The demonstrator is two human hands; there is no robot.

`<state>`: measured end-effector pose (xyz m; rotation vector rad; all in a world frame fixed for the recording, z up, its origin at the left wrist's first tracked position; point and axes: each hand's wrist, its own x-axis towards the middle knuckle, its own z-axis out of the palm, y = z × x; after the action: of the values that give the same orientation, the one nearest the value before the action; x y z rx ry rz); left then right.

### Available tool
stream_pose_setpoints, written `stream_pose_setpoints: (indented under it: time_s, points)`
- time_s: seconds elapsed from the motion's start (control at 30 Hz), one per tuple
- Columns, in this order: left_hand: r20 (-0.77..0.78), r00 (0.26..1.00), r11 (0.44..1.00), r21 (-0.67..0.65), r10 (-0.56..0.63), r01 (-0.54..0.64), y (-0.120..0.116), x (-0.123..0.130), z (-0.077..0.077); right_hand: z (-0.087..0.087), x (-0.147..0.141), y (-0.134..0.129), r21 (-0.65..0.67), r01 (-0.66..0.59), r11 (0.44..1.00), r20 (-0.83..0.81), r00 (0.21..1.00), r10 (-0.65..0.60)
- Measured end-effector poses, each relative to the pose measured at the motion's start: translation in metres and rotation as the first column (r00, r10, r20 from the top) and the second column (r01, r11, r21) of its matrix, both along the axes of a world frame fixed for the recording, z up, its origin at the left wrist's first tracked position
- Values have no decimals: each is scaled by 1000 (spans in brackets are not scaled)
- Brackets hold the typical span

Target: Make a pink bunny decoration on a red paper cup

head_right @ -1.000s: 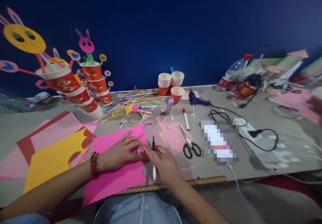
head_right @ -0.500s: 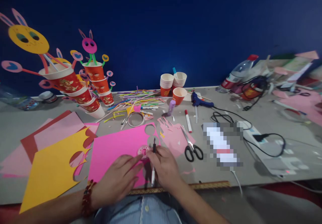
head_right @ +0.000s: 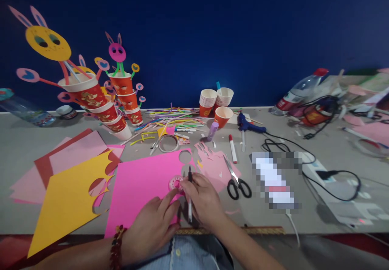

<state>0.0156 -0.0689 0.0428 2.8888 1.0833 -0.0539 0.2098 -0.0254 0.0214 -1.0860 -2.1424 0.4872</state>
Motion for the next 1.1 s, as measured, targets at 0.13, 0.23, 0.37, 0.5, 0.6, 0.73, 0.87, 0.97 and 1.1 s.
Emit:
stream_pose_setpoints:
  time_s: [0.13,0.23,0.37,0.5,0.6,0.73,0.87,0.97,1.1]
  points:
    - [-36,999,999,-24,30,-31,-4,2,0,-2,1,-1,-157,35,987,6,999,-35]
    - [-61,998,999,-39,29,-32,-4,3,0,2,3,2,-206,6,978,-2,1000,-7]
    - [-89,995,996,-59,55,-61,-2,5,1,25,4,19,-238,-145,960,-33,989,141]
    - [-112,992,995,-75,52,-61,-3,8,1,58,-7,51,-345,-272,898,-117,962,247]
    - [-124,991,994,-81,59,-70,-5,9,1,70,-27,78,-500,-354,790,-40,921,388]
    - [-109,990,989,-111,88,-100,-7,9,2,66,-55,99,-488,-428,760,142,821,554]
    - [-82,994,991,-106,70,-78,-7,8,4,59,-72,101,-533,-447,718,216,749,627]
    - [-78,995,995,-71,60,-66,-7,7,4,57,-77,100,-554,-466,690,257,692,674]
    - [-69,997,999,-43,16,-19,-6,5,3,54,-82,101,-553,-474,685,320,639,700]
